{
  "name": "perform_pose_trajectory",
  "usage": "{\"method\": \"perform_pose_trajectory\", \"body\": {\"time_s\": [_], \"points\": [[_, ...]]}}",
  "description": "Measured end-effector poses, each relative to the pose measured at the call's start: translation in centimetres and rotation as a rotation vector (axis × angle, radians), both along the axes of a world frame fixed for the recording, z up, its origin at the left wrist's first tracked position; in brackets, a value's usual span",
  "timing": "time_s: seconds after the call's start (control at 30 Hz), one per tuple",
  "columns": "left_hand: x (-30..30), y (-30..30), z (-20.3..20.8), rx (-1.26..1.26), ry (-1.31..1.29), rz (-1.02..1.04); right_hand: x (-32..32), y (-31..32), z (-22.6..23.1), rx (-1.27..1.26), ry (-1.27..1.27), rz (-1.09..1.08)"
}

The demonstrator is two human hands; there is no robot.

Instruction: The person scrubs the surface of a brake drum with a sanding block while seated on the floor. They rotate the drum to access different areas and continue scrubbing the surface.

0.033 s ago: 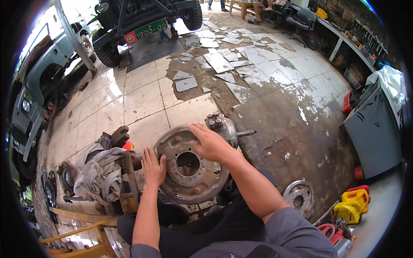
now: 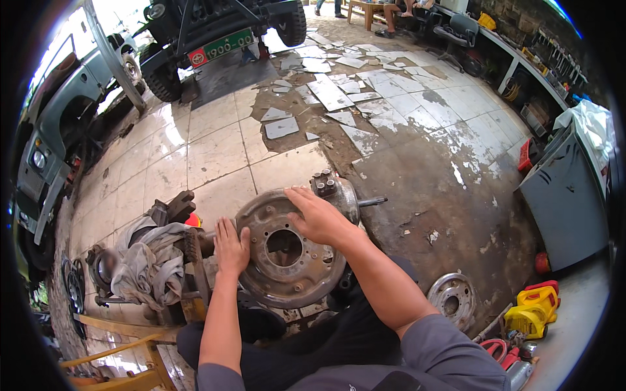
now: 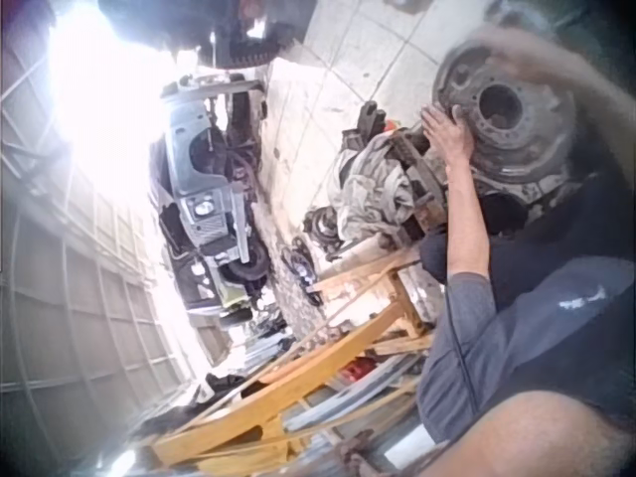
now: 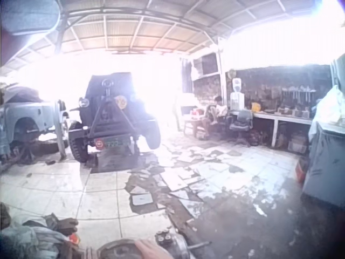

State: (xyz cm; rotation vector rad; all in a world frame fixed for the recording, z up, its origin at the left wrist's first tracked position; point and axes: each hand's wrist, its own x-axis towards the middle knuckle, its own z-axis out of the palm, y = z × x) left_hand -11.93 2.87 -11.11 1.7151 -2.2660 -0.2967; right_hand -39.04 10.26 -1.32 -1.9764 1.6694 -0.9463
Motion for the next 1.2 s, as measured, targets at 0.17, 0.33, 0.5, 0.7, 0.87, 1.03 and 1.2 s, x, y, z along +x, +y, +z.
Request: {"method": "perform_pose_trajectory", "body": {"time_s": [0.17,0.33,0.5,0.7,0.87,1.03,1.2], "points": [[-0.3,4.0,-1.0,-0.072,-0.033,-0.007,-0.9,0.7,-0.3,0.052,0.003,-0.028],[-1.2,2.5,-0.9,-0.057,-0.007,0.101,-0.4,-0.9,-0.3,0.015,0.054,0.016],[-1.5,1.3,-0.2,-0.026,0.074,0.064,-0.6,-0.3,-0.6,0.052,0.067,0.009],[-0.9,3.5,-1.7,-0.116,-0.037,0.098,-0.2,-1.1,-0.5,0.050,0.059,0.030],[-1.9,0.3,0.3,-0.011,0.088,0.094,0.4,-0.7,-0.4,0.068,0.063,0.041],[-0.2,6.3,-1.6,-0.194,-0.014,0.040,-0.4,-0.8,0.2,0.130,0.092,0.042],[-2.5,1.2,-0.1,-0.070,-0.021,0.120,-0.5,-1.0,-0.2,0.150,0.106,0.089]]}}
